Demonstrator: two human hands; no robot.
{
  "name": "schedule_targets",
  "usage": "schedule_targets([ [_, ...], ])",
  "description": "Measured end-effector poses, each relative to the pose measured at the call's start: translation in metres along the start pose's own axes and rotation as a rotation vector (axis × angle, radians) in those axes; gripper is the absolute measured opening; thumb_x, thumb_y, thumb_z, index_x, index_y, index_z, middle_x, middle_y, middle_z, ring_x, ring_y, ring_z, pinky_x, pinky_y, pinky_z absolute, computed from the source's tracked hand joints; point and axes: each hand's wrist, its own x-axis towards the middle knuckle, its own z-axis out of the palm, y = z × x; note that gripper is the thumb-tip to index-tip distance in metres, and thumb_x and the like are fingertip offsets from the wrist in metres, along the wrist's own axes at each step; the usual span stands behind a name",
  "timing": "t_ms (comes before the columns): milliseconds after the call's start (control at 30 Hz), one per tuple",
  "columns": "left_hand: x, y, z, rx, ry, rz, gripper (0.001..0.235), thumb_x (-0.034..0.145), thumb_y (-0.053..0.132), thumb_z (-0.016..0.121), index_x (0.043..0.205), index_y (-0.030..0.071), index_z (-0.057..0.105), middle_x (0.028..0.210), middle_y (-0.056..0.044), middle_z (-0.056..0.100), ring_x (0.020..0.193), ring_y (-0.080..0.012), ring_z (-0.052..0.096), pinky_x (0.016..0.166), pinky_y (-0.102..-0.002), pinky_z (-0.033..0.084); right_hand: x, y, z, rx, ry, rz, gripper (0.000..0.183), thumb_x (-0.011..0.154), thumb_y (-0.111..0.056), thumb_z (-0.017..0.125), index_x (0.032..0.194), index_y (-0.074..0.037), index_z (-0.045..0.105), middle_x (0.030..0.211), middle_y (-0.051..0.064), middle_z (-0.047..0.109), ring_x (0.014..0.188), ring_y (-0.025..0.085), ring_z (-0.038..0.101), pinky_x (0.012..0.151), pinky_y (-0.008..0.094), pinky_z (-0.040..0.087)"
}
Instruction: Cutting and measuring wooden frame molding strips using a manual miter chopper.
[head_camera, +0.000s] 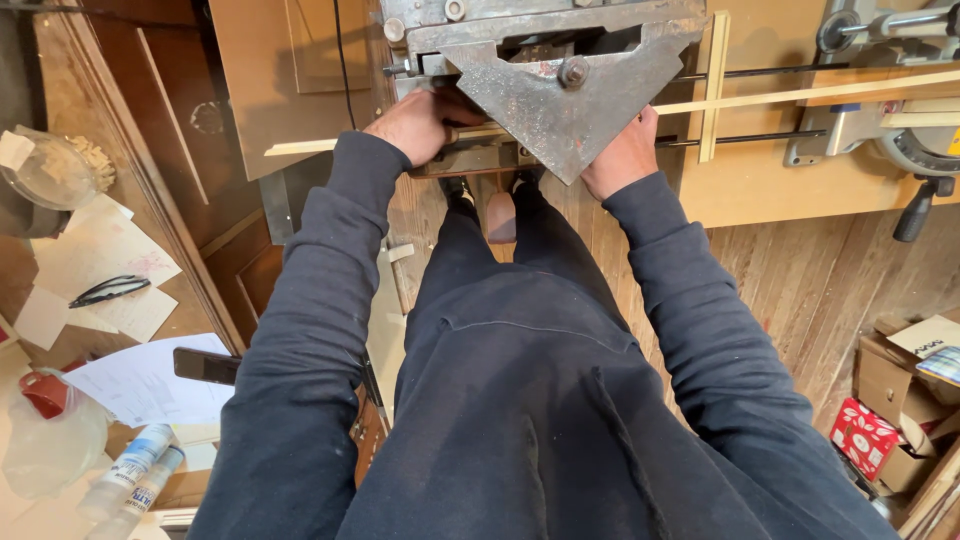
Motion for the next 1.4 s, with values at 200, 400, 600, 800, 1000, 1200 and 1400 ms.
schedule_targets([
  [200, -0.001, -0.003, 0.001, 0.079, -0.001, 0.035, 0.042, 0.085, 0.004, 0.058, 0.122, 0.013, 0.076, 0.115, -0.021, 0.072, 0.101, -0.0410, 0.067, 0.096, -0.043, 0.053, -0.003, 0.006, 0.003, -0.011, 0.017, -0.032, 0.038, 0.098, -0.029, 0.068, 0.133, -0.016, 0.070, 0.130, 0.012, 0.069, 0.125, 0.036, 0.056, 0.106, 0.055, 0.030],
  [400, 0.000, -0.003, 0.000, 0.073, 0.003, 0.032, 0.041, 0.085, 0.005, 0.059, 0.122, 0.014, 0.076, 0.112, -0.022, 0.073, 0.100, -0.0405, 0.067, 0.094, -0.044, 0.053, -0.001, -0.001, -0.001, -0.006, 0.031, -0.040, 0.036, 0.097, -0.029, 0.070, 0.130, -0.015, 0.071, 0.127, 0.013, 0.070, 0.122, 0.036, 0.057, 0.102, 0.052, 0.033],
  [600, -0.003, 0.012, -0.009, 0.033, -0.033, -0.061, 0.042, 0.085, 0.006, 0.059, 0.121, 0.016, 0.077, 0.111, -0.020, 0.073, 0.100, -0.0381, 0.068, 0.096, -0.042, 0.053, 0.000, -0.001, 0.000, 0.014, 0.025, -0.014, 0.030, 0.097, -0.029, 0.070, 0.123, -0.013, 0.072, 0.118, 0.013, 0.070, 0.113, 0.036, 0.059, 0.096, 0.051, 0.035],
  [800, -0.002, 0.009, -0.007, 0.014, -0.029, -0.074, 0.039, 0.085, 0.005, 0.059, 0.118, 0.013, 0.077, 0.112, -0.019, 0.073, 0.101, -0.0377, 0.068, 0.097, -0.041, 0.052, -0.003, 0.004, 0.004, -0.032, 0.051, -0.028, 0.030, 0.096, -0.027, 0.070, 0.123, -0.013, 0.072, 0.118, 0.014, 0.070, 0.112, 0.038, 0.057, 0.094, 0.050, 0.035],
  [1000, 0.002, 0.002, -0.001, -0.095, -0.003, -0.059, 0.042, 0.080, -0.001, 0.056, 0.115, 0.008, 0.077, 0.115, -0.016, 0.075, 0.106, -0.0348, 0.069, 0.098, -0.039, 0.053, -0.004, 0.010, 0.006, -0.023, 0.058, -0.073, 0.033, 0.097, -0.026, 0.070, 0.127, -0.011, 0.071, 0.121, 0.015, 0.069, 0.115, 0.039, 0.055, 0.097, 0.052, 0.035],
  [1200, 0.011, -0.020, 0.019, -0.060, 0.083, 0.136, 0.040, 0.082, -0.007, 0.055, 0.114, 0.005, 0.077, 0.119, -0.017, 0.074, 0.108, -0.0348, 0.069, 0.099, -0.039, 0.054, -0.005, 0.016, -0.001, -0.016, 0.054, -0.071, 0.032, 0.094, -0.025, 0.072, 0.122, -0.010, 0.071, 0.121, 0.018, 0.067, 0.116, 0.042, 0.054, 0.097, 0.053, 0.036],
  [1400, 0.012, -0.021, 0.020, -0.044, 0.091, 0.177, 0.034, 0.084, -0.004, 0.060, 0.113, 0.004, 0.077, 0.118, -0.016, 0.073, 0.108, -0.0351, 0.068, 0.098, -0.039, 0.053, -0.005, 0.023, 0.000, -0.006, 0.028, -0.077, 0.027, 0.093, -0.022, 0.072, 0.118, -0.010, 0.072, 0.118, 0.017, 0.068, 0.113, 0.042, 0.057, 0.092, 0.054, 0.037],
])
